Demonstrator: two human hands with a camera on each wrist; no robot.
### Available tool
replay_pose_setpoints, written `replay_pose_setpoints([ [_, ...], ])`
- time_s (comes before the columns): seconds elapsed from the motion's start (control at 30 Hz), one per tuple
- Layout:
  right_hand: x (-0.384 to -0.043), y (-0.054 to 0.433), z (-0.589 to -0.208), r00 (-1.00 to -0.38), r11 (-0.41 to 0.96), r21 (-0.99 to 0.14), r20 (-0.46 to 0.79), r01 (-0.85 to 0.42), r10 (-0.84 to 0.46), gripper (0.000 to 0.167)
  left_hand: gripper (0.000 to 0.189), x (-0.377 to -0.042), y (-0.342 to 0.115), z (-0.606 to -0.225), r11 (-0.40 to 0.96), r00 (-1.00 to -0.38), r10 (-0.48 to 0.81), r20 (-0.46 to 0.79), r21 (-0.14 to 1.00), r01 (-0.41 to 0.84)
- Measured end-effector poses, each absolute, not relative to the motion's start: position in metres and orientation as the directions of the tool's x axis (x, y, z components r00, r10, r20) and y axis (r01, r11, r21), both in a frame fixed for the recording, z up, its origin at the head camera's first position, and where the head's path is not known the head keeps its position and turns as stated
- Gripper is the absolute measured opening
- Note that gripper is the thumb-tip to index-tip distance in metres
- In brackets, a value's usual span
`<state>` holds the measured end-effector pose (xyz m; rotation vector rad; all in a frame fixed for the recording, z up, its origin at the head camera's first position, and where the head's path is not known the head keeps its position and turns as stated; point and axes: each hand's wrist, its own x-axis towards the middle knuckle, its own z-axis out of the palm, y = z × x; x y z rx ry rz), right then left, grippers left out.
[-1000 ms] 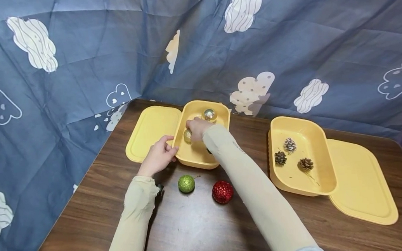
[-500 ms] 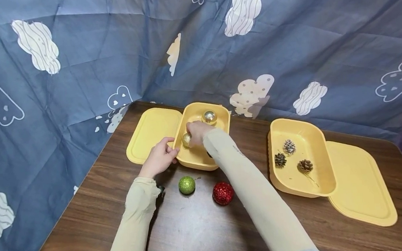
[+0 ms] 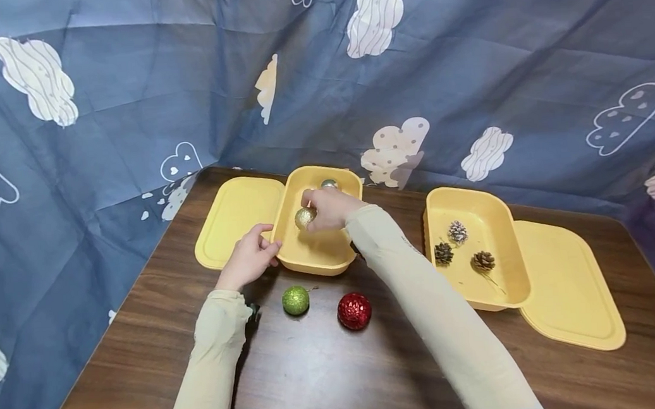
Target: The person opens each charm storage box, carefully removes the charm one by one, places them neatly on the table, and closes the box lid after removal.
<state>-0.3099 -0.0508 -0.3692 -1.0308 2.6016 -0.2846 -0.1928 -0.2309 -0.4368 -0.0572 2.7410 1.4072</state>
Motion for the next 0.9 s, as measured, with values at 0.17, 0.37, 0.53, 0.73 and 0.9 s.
replay_pose_setpoints([
  [0.17, -0.305, -0.038, -0.361, -0.669, 0.679, -0.351, -0.172, -0.644, -0.723, 0.061, 0.048, -0.193, -0.234, -0.435, 0.577, -0.997, -0.008, -0.078, 0.814, -0.068],
  [0.37, -0.295, -0.020, -0.352, -0.658, 0.630, -0.404, -0.084, -0.664, -0.748, 0.061, 0.049, -0.192, -0.235, -0.436, 0.557, -0.995, -0.014, -0.096, 0.826, -0.088],
  [0.53, -0.284, -0.001, -0.345, -0.680, 0.601, -0.482, -0.015, -0.637, -0.733, 0.061, 0.049, -0.191, -0.235, -0.437, 0.539, -0.995, 0.000, -0.096, 0.839, -0.081],
  [0.73, -0.270, 0.023, -0.339, -0.717, 0.565, -0.551, 0.091, -0.614, -0.691, 0.059, 0.049, -0.192, -0.233, -0.437, 0.519, -0.995, 0.007, -0.097, 0.851, -0.080],
  [0.9, -0.251, 0.045, -0.336, -0.763, 0.528, -0.617, 0.192, -0.583, -0.618, 0.058, 0.049, -0.192, -0.228, -0.437, 0.509, -0.994, 0.010, -0.105, 0.857, -0.086],
])
